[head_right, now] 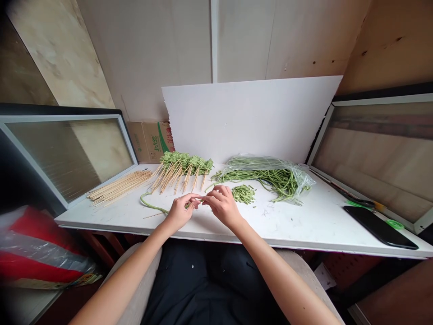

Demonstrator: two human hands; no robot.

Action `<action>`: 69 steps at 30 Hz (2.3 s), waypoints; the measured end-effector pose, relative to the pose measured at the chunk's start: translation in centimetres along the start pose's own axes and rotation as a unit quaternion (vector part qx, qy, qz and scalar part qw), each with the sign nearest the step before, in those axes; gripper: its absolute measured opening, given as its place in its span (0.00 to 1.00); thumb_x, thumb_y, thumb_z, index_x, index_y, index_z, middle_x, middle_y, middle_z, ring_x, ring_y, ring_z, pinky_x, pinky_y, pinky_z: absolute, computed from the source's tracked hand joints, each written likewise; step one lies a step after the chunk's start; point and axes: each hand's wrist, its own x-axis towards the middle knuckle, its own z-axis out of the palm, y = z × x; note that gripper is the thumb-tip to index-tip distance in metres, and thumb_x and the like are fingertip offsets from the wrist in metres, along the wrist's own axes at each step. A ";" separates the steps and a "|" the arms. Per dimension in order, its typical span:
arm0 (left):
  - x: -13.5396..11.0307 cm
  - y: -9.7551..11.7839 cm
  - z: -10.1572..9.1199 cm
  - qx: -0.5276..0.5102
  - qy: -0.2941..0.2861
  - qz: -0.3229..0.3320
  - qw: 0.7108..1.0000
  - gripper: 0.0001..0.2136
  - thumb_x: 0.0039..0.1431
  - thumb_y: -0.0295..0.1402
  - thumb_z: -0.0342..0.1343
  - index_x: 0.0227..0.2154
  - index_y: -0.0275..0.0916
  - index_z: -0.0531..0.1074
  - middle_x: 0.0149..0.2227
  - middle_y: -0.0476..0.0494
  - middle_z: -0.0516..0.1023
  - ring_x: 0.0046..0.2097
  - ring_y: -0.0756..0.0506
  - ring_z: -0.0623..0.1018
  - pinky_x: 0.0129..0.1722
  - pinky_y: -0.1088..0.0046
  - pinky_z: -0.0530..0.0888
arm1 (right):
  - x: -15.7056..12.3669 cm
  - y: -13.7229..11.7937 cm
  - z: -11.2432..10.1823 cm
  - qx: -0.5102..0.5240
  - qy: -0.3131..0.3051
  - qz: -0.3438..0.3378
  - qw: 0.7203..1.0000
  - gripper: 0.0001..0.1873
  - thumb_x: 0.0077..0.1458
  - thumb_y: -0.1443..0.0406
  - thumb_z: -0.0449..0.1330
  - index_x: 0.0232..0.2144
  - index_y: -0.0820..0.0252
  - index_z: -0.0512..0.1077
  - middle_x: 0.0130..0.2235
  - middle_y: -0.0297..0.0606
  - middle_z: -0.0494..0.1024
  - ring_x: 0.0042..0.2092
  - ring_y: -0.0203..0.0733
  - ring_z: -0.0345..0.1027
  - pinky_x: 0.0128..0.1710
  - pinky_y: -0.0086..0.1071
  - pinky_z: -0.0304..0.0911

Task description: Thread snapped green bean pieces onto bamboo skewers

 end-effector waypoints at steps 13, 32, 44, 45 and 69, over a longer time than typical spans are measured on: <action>0.0 0.0 0.2 -0.048 -0.028 0.011 0.998 0.10 0.69 0.30 0.58 0.33 0.38 0.83 0.31 0.44 0.82 0.30 0.48 0.77 0.35 0.72 0.75 | -0.4 -0.7 0.9 0.065 0.027 0.036 0.997 0.17 0.59 0.78 0.60 0.39 0.53 0.83 0.34 0.38 0.83 0.48 0.51 0.69 0.49 0.44 0.62; 0.1 -0.4 0.5 -0.133 0.005 -0.043 0.990 0.11 0.68 0.37 0.63 0.44 0.36 0.83 0.35 0.40 0.86 0.29 0.47 0.82 0.36 0.70 0.80 | -0.4 -0.5 1.3 0.237 0.062 0.224 0.943 0.06 0.63 0.60 0.67 0.33 0.50 0.84 0.33 0.40 0.85 0.49 0.55 0.68 0.53 0.51 0.66; 0.6 -1.9 -1.8 0.049 -0.013 0.091 0.995 0.11 0.65 0.21 0.57 0.38 0.39 0.85 0.37 0.41 0.86 0.38 0.44 0.84 0.41 0.70 0.79 | -1.1 1.8 1.8 0.181 0.013 0.222 0.958 0.06 0.62 0.64 0.68 0.33 0.51 0.85 0.33 0.41 0.84 0.50 0.56 0.68 0.54 0.53 0.66; 0.8 -2.1 -2.5 0.056 -0.011 0.083 0.995 0.13 0.65 0.20 0.56 0.37 0.39 0.85 0.36 0.42 0.86 0.37 0.45 0.84 0.41 0.70 0.79 | -1.2 2.6 1.4 0.177 0.024 0.247 0.952 0.07 0.62 0.64 0.67 0.33 0.51 0.85 0.34 0.41 0.84 0.50 0.56 0.68 0.52 0.52 0.67; 0.6 -6.0 -6.3 0.211 -0.090 -0.160 0.960 0.04 0.57 0.30 0.68 0.33 0.35 0.80 0.40 0.33 0.84 0.40 0.39 0.82 0.39 0.69 0.75 | -4.0 3.2 3.1 -0.096 -0.191 0.217 0.952 0.11 0.67 0.62 0.64 0.46 0.56 0.84 0.45 0.53 0.82 0.50 0.61 0.66 0.47 0.50 0.64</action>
